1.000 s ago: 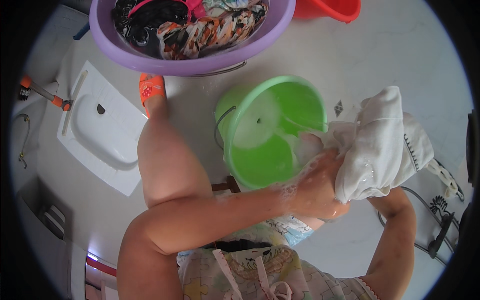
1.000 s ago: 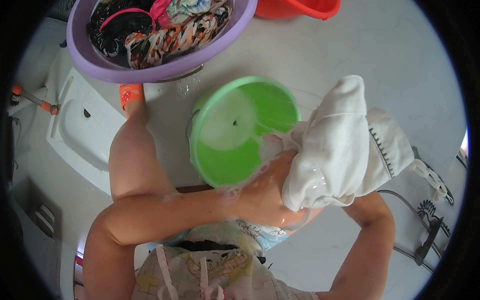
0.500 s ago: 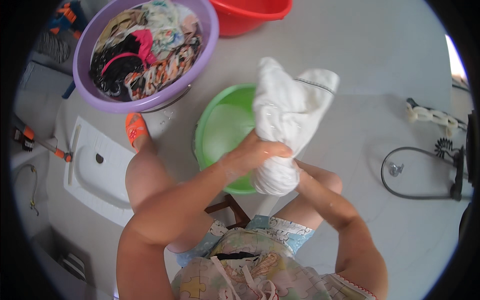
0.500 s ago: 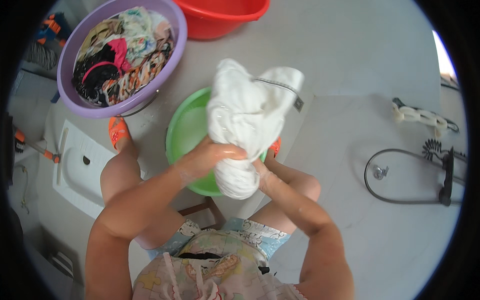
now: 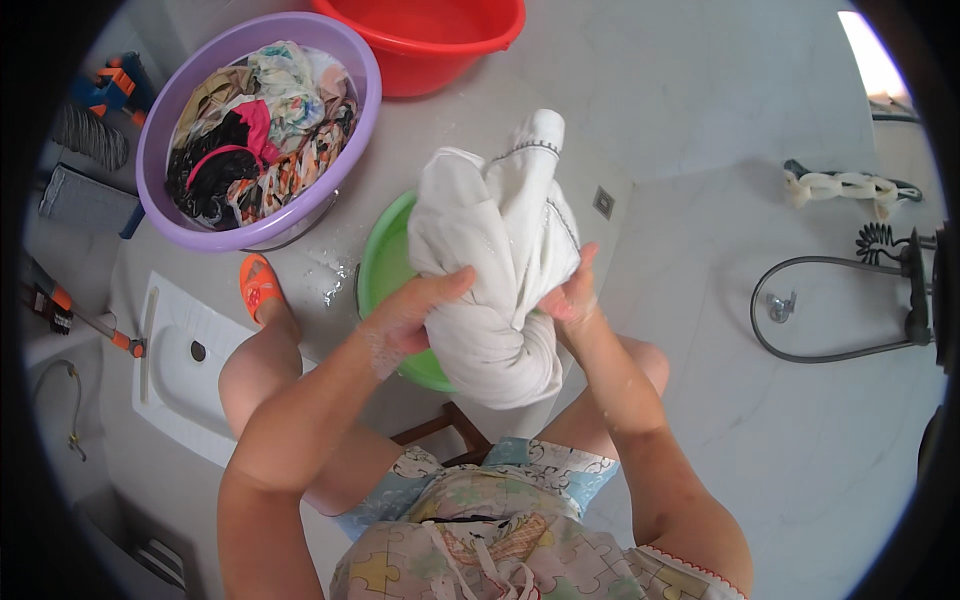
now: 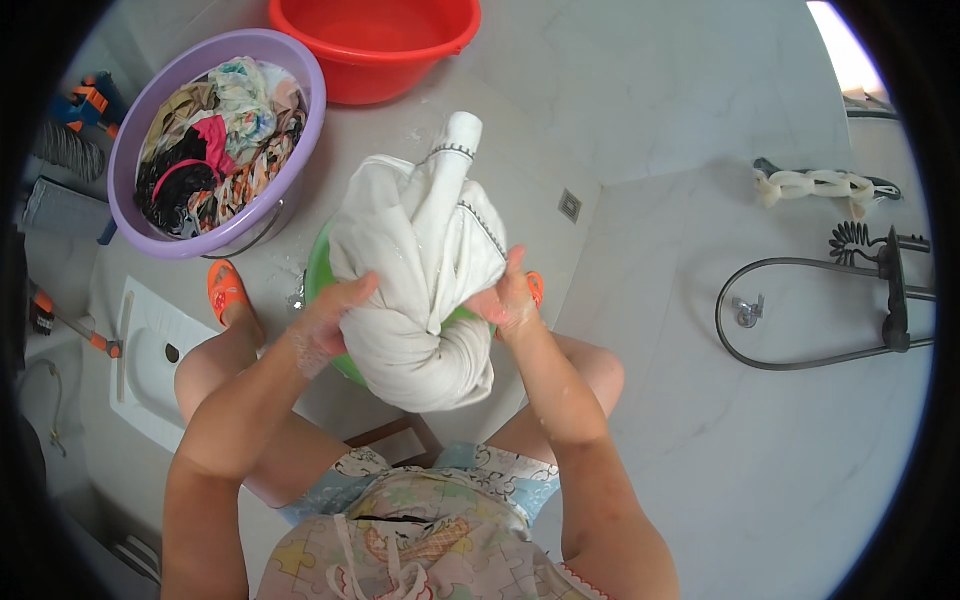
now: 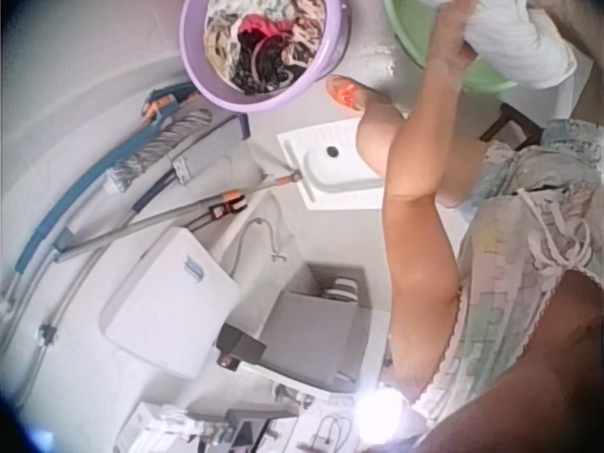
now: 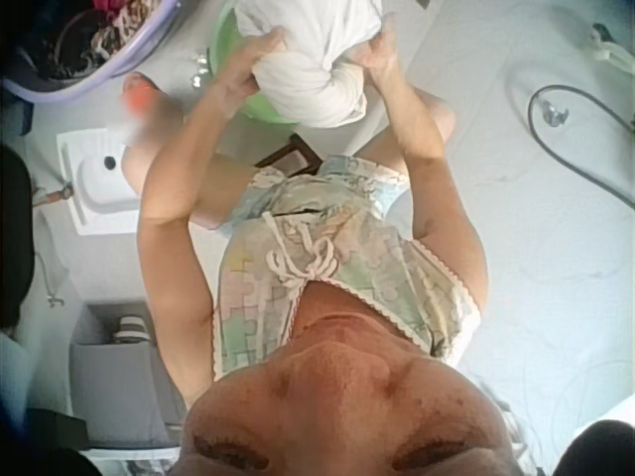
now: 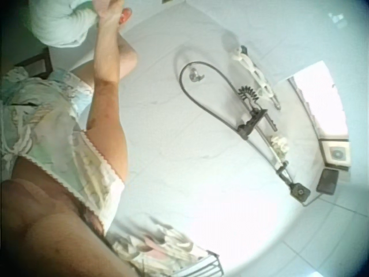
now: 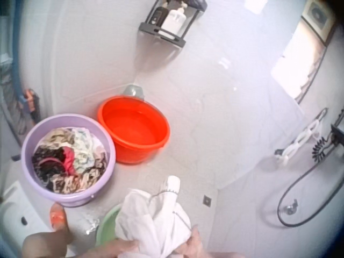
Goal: The person hand-washes a white cloth in a green basin filled with soapy water, repeatedly submerging, scrubbing, and wringing it. After wringing, the cloth is placed into a purple basin containing other wet laundry. The person then stands, retrieves a bottle of liquid from a cabinet, and uses a long-handled brush to scrub the floor around a squat toilet.
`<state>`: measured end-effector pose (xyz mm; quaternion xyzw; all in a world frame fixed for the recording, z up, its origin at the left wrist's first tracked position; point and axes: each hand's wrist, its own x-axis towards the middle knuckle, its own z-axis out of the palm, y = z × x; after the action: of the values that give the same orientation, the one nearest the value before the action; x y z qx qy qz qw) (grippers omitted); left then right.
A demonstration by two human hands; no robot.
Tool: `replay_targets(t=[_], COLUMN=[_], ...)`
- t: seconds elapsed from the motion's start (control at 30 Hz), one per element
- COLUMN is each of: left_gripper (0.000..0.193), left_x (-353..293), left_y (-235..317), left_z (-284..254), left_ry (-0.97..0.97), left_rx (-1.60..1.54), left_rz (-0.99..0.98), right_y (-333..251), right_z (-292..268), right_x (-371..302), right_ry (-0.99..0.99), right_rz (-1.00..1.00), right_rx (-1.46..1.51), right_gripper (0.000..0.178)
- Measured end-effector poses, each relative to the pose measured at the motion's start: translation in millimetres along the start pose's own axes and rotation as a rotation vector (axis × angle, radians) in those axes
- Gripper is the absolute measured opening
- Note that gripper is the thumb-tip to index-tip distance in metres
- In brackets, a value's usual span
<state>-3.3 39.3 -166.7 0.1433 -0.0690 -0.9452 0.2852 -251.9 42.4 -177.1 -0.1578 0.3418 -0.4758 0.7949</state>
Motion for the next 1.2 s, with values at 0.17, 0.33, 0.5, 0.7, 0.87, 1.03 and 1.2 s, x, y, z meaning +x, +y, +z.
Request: replay_targets(t=[0.17,0.33,0.5,0.7,0.87,1.03,1.2], left_gripper=[0.063,0.068,0.077,0.072,0.062,0.068,0.062], left_x=[8,25,39,62,71,66,48], left_y=[-9,-17,-28,-46,-50,-35,-19], left_z=[17,37,47,36,28,31,36], left_ry=[-0.107,-0.185,-0.013,0.170,0.139,-0.100,-0.113], left_rx=[0.080,0.327,0.349,0.354,0.157,-0.044,-0.021], left_rz=[-0.078,0.027,-0.030,0.004,-0.132,-0.265,-0.151], right_y=[-22,-46,-55,-36,-48,-94,-27], right_z=[20,59,90,80,63,52,7], right_x=[8,7,18,38,42,4,-8], right_ry=[0.159,0.186,0.367,0.559,0.561,0.255,0.243], right_rz=[-0.047,0.055,0.123,0.029,0.131,0.141,-0.093], right_rx=[-0.057,-0.381,-0.830,-1.319,-1.594,-0.712,0.112], right_gripper=[0.076,0.052,0.049,0.042,0.049,0.079,0.082])
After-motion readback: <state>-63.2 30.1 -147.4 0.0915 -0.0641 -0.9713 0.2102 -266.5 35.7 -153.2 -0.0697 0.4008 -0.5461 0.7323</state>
